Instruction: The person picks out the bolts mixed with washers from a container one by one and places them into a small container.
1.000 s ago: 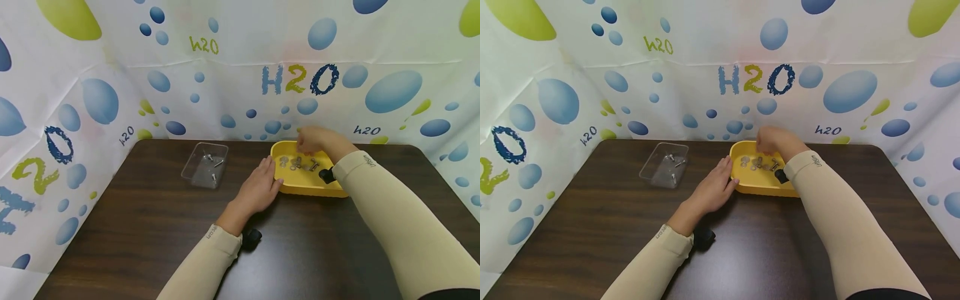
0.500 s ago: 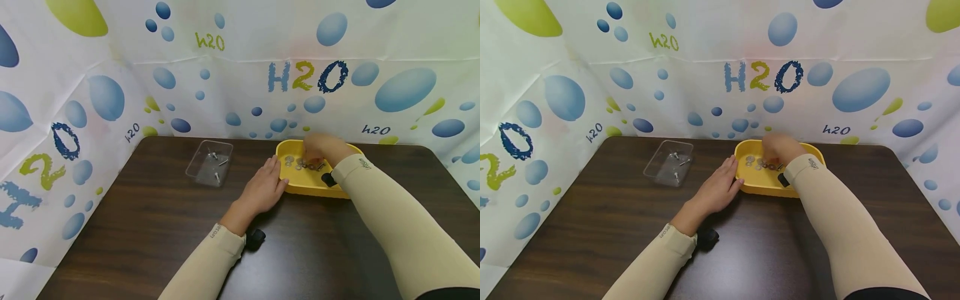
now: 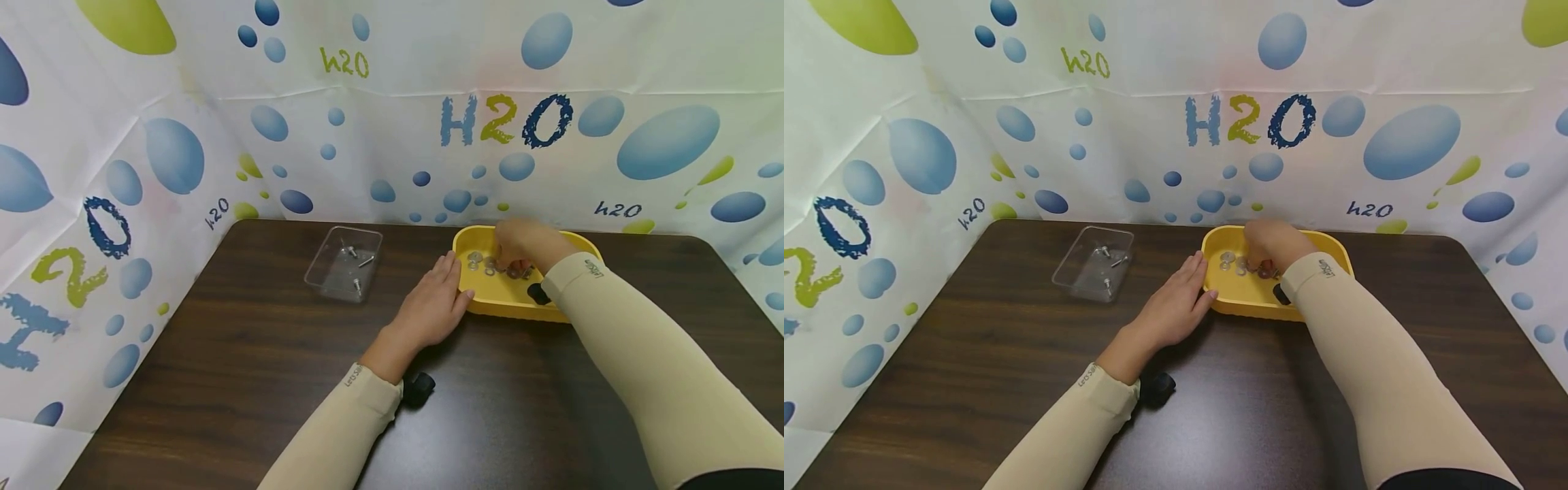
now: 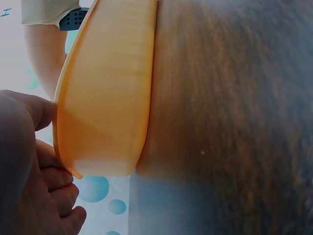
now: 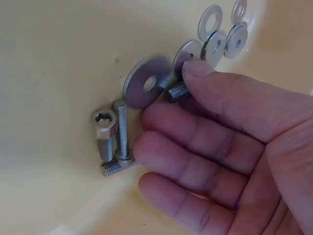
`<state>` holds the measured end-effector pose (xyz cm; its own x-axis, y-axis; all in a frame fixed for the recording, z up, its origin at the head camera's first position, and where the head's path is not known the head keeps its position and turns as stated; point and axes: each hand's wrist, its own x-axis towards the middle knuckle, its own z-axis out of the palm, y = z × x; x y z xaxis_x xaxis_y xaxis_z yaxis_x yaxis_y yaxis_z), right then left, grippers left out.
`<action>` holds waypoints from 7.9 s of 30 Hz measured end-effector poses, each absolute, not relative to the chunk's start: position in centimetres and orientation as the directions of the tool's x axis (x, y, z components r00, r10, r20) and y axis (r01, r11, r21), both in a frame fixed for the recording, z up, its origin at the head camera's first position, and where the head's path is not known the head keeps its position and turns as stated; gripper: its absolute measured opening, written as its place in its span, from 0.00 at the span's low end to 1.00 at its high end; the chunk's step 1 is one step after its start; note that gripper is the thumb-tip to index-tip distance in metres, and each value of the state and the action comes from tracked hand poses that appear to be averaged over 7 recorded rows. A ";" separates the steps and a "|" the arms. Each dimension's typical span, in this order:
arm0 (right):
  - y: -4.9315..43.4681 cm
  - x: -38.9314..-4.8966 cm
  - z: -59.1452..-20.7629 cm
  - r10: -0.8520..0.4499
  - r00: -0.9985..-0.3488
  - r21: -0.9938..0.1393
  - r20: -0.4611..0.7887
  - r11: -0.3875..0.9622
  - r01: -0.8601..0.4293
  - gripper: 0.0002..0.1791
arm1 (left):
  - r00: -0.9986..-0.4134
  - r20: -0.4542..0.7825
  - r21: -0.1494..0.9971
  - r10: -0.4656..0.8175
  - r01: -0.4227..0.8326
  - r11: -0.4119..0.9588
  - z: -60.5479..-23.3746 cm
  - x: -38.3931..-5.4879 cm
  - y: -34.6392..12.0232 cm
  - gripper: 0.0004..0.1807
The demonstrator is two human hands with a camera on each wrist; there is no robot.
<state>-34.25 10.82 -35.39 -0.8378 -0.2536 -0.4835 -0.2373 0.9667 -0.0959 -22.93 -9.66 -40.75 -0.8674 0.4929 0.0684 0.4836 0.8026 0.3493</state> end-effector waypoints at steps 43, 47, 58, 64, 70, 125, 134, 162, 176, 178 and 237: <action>10.5 -34.7 -34.3 -0.409 -0.805 -0.332 -0.429 0.901 -0.280 0.21 | -0.859 0.070 0.337 0.507 0.499 0.799 -40.9 -23.0 -9.7 0.37; 10.5 -34.7 -34.2 -0.416 -0.803 -0.349 -0.428 0.895 -0.278 0.17 | -0.859 0.070 0.339 0.508 0.499 0.797 -40.8 -23.0 -9.7 0.37; 10.3 -34.6 -34.4 -0.419 -0.829 -0.364 -0.370 0.887 -0.285 0.09 | -0.862 0.064 0.339 0.503 0.493 0.801 -40.9 -23.0 -9.7 0.38; 9.7 -34.4 -33.7 -0.436 -0.828 -0.373 -0.353 0.877 -0.303 0.09 | -0.865 0.067 0.344 0.497 0.488 0.802 -40.9 -23.0 -9.8 0.38; 9.1 -34.1 -33.1 -0.435 -0.825 -0.394 -0.360 0.873 -0.288 0.13 | -0.866 0.068 0.359 0.495 0.484 0.798 -40.8 -23.0 -9.8 0.38; 3.9 -31.8 -31.8 -0.585 -0.810 -0.324 0.037 0.760 -0.563 0.12 | -0.902 0.230 0.388 0.364 0.428 0.816 -39.9 -23.5 -17.9 0.33; 1.6 -31.4 -32.4 -0.594 -0.802 -0.355 0.065 0.737 -0.575 0.13 | -0.920 0.308 0.431 0.242 0.361 0.827 -39.9 -24.2 -24.4 0.31; -8.7 -29.1 -37.5 -0.523 -0.812 -0.542 0.257 0.618 -0.570 0.14 | -0.983 0.079 0.525 0.163 0.181 0.832 -41.5 -25.8 -29.0 0.33; -10.6 -29.5 -39.0 -0.542 -0.795 -0.451 0.272 0.658 -0.603 0.12 | -0.987 0.069 0.529 0.147 0.161 0.833 -40.7 -25.6 -29.3 0.32; -10.8 -29.5 -39.1 -0.562 -0.788 -0.417 0.253 0.671 -0.613 0.12 | -0.981 0.074 0.526 0.178 0.190 0.829 -40.8 -25.7 -29.5 0.33; -10.8 -29.4 -38.2 -0.654 -0.756 -0.411 0.005 0.688 -0.598 0.17 | -0.967 0.057 0.552 0.248 0.237 0.799 -41.4 -25.6 -30.0 0.32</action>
<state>-29.43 -10.83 -38.20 -0.7561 -0.6545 0.0049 -0.5982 0.6879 -0.4110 -25.63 -29.97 -41.36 -0.9671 0.2477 0.0574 0.2375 0.7991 0.5523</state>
